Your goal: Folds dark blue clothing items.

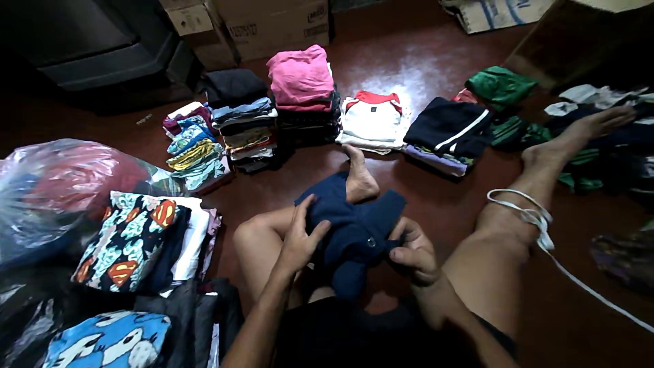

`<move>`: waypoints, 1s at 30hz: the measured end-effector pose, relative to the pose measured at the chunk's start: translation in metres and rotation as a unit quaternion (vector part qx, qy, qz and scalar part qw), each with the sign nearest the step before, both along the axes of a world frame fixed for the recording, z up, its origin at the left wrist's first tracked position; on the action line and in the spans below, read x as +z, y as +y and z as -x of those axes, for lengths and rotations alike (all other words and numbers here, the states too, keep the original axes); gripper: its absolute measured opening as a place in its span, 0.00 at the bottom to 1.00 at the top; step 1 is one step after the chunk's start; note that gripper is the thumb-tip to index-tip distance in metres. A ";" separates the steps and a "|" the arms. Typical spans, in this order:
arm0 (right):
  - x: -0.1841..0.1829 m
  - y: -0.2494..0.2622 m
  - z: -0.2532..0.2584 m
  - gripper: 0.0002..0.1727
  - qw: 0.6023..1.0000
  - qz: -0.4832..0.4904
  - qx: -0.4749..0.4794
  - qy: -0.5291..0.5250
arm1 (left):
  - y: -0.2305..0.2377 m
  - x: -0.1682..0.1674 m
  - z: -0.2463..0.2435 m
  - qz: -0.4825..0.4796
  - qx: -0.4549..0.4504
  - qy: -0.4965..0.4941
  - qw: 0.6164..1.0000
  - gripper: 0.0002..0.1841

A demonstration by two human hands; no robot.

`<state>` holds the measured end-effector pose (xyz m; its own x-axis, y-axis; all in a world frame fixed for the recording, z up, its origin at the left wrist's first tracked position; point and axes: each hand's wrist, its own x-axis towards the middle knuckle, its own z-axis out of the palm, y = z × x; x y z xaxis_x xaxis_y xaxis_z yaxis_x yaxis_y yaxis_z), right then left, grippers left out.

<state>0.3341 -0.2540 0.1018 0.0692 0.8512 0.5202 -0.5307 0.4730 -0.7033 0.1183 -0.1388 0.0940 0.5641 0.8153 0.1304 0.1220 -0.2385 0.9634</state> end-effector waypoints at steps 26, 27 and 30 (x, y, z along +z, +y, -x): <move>0.047 -0.010 -0.017 0.07 0.968 0.008 -0.175 -0.181 | 0.009 -0.025 -0.009 0.182 -0.257 -0.076 0.946 0.12; 0.048 -0.008 -0.021 0.06 0.962 0.017 -0.173 -0.211 | 0.005 -0.016 -0.013 0.205 -0.268 -0.151 0.929 0.07; 0.043 -0.007 -0.034 0.17 0.983 0.011 -0.097 -0.156 | 0.009 0.020 -0.016 0.192 -0.214 -0.281 0.916 0.09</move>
